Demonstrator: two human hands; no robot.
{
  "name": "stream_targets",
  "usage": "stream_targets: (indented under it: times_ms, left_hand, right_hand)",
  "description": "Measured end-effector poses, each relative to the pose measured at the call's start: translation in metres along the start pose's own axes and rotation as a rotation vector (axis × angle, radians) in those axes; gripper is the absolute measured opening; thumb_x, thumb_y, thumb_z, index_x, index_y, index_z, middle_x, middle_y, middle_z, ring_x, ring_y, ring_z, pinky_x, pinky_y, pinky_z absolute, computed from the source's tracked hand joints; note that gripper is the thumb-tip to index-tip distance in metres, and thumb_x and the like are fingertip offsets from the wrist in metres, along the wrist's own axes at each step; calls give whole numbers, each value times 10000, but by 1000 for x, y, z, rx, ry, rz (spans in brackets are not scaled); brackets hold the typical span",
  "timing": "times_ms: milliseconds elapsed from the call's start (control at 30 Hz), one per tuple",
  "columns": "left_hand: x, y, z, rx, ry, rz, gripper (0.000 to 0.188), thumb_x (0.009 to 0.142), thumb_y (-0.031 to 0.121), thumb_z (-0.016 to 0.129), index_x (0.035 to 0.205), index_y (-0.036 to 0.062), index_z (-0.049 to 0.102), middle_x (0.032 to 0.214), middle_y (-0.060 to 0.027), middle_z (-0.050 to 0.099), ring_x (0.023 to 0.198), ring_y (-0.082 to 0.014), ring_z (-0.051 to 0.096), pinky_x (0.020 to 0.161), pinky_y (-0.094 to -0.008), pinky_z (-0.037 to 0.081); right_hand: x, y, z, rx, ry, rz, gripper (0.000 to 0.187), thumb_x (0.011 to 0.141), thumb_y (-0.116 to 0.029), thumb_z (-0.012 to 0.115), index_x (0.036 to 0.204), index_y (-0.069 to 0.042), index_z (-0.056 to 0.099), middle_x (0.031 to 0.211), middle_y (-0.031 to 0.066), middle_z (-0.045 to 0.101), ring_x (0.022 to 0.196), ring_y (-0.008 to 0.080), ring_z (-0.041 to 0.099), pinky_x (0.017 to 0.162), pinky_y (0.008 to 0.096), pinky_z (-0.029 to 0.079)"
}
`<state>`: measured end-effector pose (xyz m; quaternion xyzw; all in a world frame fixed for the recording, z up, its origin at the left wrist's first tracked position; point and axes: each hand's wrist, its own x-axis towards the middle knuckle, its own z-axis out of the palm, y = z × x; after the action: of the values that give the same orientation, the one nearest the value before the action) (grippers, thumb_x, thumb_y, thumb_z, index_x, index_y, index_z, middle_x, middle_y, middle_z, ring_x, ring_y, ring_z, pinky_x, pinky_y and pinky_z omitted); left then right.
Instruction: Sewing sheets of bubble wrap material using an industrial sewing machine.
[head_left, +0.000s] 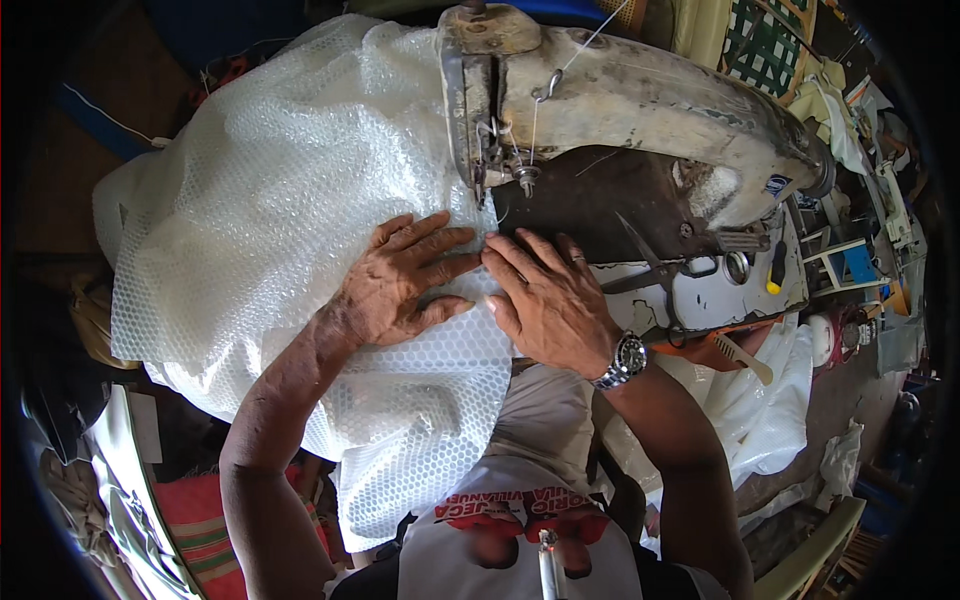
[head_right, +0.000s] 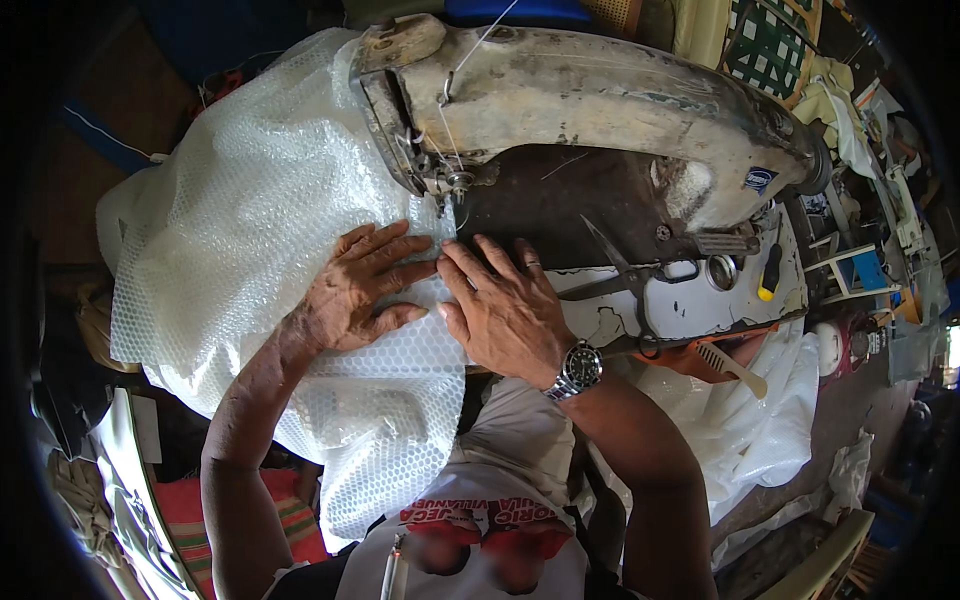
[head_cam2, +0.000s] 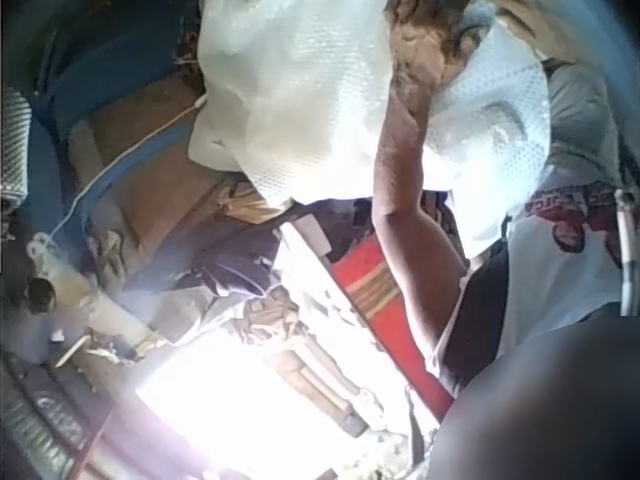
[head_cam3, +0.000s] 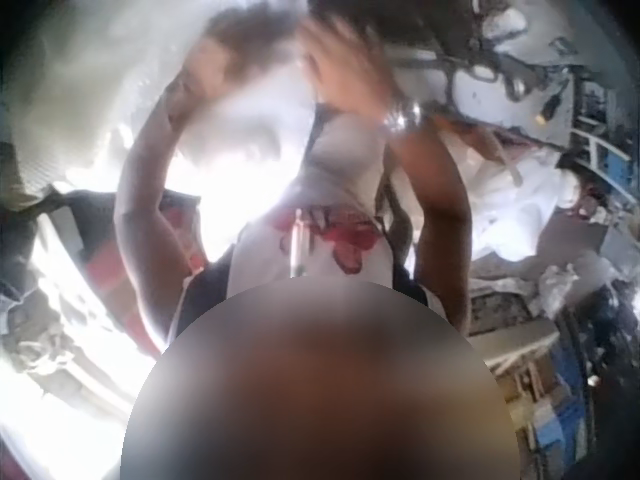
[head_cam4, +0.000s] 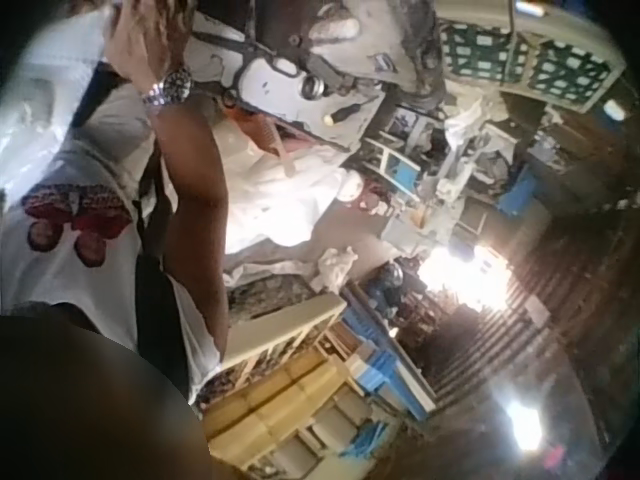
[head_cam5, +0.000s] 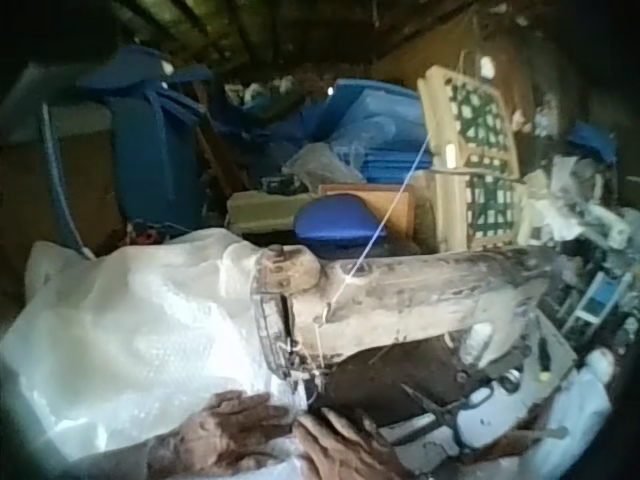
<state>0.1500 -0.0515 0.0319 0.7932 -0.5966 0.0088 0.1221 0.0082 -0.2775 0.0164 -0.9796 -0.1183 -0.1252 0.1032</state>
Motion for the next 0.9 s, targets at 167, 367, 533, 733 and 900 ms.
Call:
stream_targets:
  times_ms: [167,367,533,733,900]
  left_hand:
    - [-1,-1,3,42,15,-13,567,1021,560,636,1470,215,651,1579,-76,553,1539,-313,427,1274,-536,298]
    - [1,-5,5,30,46,-8,600,1039,616,580,1465,200,656,1589,-89,549,1540,-331,426,1275,-539,294]
    - [1,-11,8,48,71,-29,590,1025,594,609,1472,210,648,1570,-89,562,1525,-327,444,1260,-532,313]
    - [5,-8,8,62,74,-28,584,1033,588,606,1478,211,644,1570,-91,563,1527,-332,442,1261,-531,319]
    - [5,-1,3,49,87,-25,588,1024,573,627,1464,182,644,1540,-81,587,1495,-327,476,1240,-523,334]
  right_hand:
    - [7,-5,-2,-10,-41,27,526,1048,-385,558,1447,-43,581,1569,116,513,1435,346,458,1163,657,351]
    - [7,-6,5,-39,-17,59,542,1057,-390,536,1475,-46,561,1597,116,504,1444,345,454,1174,662,328]
    - [11,-8,10,-43,0,71,558,1065,-393,516,1503,-49,547,1619,116,496,1457,352,452,1178,656,325]
    - [8,-8,10,-46,23,121,556,1067,-391,509,1505,-51,552,1624,106,493,1472,360,445,1186,658,325]
    - [6,-10,3,-54,-18,130,526,1068,-382,505,1491,-76,575,1610,98,511,1451,358,466,1190,642,346]
